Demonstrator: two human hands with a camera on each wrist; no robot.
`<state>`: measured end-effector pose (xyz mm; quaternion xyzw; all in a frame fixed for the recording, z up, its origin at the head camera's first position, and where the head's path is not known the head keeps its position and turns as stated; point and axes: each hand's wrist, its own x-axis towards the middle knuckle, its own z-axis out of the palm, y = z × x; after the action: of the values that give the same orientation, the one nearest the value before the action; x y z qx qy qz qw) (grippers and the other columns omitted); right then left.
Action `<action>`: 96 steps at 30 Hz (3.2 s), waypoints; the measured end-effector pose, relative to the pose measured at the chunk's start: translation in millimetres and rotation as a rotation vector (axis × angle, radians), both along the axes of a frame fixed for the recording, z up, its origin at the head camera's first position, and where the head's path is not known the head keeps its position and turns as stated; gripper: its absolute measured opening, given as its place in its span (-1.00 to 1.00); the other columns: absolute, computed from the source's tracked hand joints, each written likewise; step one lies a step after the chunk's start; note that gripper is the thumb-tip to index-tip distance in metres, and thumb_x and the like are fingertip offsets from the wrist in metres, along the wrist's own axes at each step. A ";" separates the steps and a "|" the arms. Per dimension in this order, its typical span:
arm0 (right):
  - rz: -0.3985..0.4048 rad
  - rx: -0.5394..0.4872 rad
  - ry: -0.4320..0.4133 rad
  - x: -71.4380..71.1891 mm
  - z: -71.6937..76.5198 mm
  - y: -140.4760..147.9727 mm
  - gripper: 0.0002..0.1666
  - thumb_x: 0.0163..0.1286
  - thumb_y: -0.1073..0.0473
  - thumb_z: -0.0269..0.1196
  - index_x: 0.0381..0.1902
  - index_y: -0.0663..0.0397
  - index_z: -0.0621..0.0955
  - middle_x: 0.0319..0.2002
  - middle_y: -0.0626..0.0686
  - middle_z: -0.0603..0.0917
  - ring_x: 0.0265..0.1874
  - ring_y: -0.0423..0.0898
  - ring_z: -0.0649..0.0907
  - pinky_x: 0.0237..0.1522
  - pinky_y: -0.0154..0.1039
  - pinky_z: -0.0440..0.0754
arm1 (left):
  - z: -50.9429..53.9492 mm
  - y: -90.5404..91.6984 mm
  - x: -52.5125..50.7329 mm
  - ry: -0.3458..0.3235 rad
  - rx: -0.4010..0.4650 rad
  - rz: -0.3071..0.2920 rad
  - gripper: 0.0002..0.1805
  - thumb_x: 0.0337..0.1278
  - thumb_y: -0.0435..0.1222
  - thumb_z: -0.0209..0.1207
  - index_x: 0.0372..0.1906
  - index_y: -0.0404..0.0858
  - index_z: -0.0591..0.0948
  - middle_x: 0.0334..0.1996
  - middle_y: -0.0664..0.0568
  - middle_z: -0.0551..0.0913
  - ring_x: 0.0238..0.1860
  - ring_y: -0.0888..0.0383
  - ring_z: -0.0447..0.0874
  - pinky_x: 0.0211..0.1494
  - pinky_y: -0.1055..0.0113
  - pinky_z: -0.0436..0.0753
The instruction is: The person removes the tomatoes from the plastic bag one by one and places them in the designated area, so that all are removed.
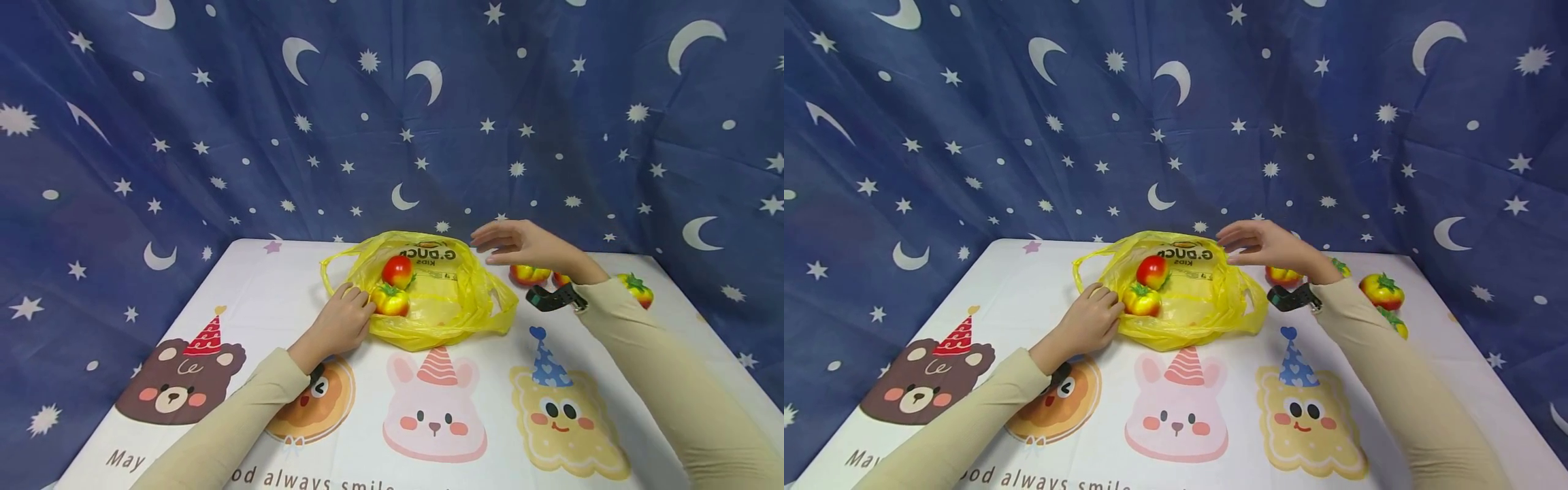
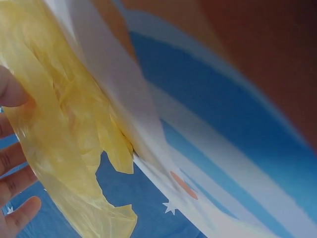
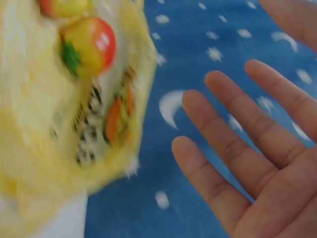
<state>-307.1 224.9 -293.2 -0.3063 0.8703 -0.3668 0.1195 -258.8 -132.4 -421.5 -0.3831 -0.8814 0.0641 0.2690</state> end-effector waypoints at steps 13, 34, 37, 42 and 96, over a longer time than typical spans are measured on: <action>0.127 -0.060 -0.049 -14.2 -59.7 -88.8 -0.44 0.20 0.17 0.31 0.12 0.32 0.48 0.09 0.31 0.56 0.04 0.21 0.60 0.07 -0.04 0.59 | -2.6 0.0 2.0 -0.014 -0.020 -0.013 -0.93 -0.03 -0.28 0.13 -0.42 -0.20 0.57 -0.43 -0.01 0.55 -0.27 0.02 0.56 0.16 0.04 0.47; 0.010 -0.061 -0.062 -17.4 -107.3 -123.6 -0.42 0.11 0.17 0.38 0.11 0.19 0.50 0.07 0.20 0.60 -0.01 0.11 0.64 -0.02 -0.17 0.64 | 0.8 0.8 -0.4 -0.015 -0.005 -0.017 -0.92 -0.01 -0.28 0.12 -0.41 -0.19 0.58 -0.42 0.00 0.55 -0.27 0.02 0.54 0.16 0.04 0.46; 0.016 -0.036 -0.057 -17.1 -109.9 -125.5 -0.39 0.10 0.15 0.39 0.12 0.20 0.49 0.10 0.19 0.58 0.03 0.09 0.62 -0.02 -0.19 0.64 | 0.6 1.1 -1.2 -0.010 -0.013 -0.015 -0.93 -0.01 -0.27 0.12 -0.43 -0.19 0.57 -0.42 0.00 0.55 -0.27 0.02 0.54 0.15 0.04 0.46; 0.015 -0.006 -0.061 -14.1 -111.4 -131.9 -0.38 0.08 0.13 0.40 0.10 0.21 0.51 0.10 0.19 0.57 0.06 0.10 0.60 -0.01 -0.17 0.64 | 0.1 0.1 -0.2 -0.013 -0.026 -0.003 -0.92 -0.02 -0.27 0.13 -0.42 -0.19 0.57 -0.42 0.00 0.55 -0.27 0.03 0.55 0.16 0.05 0.46; 0.023 -0.025 -0.095 -15.2 -114.1 -108.0 -0.32 0.08 0.12 0.40 0.19 0.07 0.50 0.16 0.14 0.55 0.13 0.10 0.54 0.13 -0.06 0.55 | 0.6 -0.2 0.2 -0.028 -0.027 -0.003 -0.92 0.01 -0.30 0.07 -0.43 -0.19 0.57 -0.44 0.00 0.54 -0.28 0.02 0.55 0.17 0.03 0.48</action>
<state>-322.3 116.9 -407.3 -0.3000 0.8553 -0.3905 0.1613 -258.6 -132.6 -420.9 -0.3888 -0.8836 0.0700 0.2513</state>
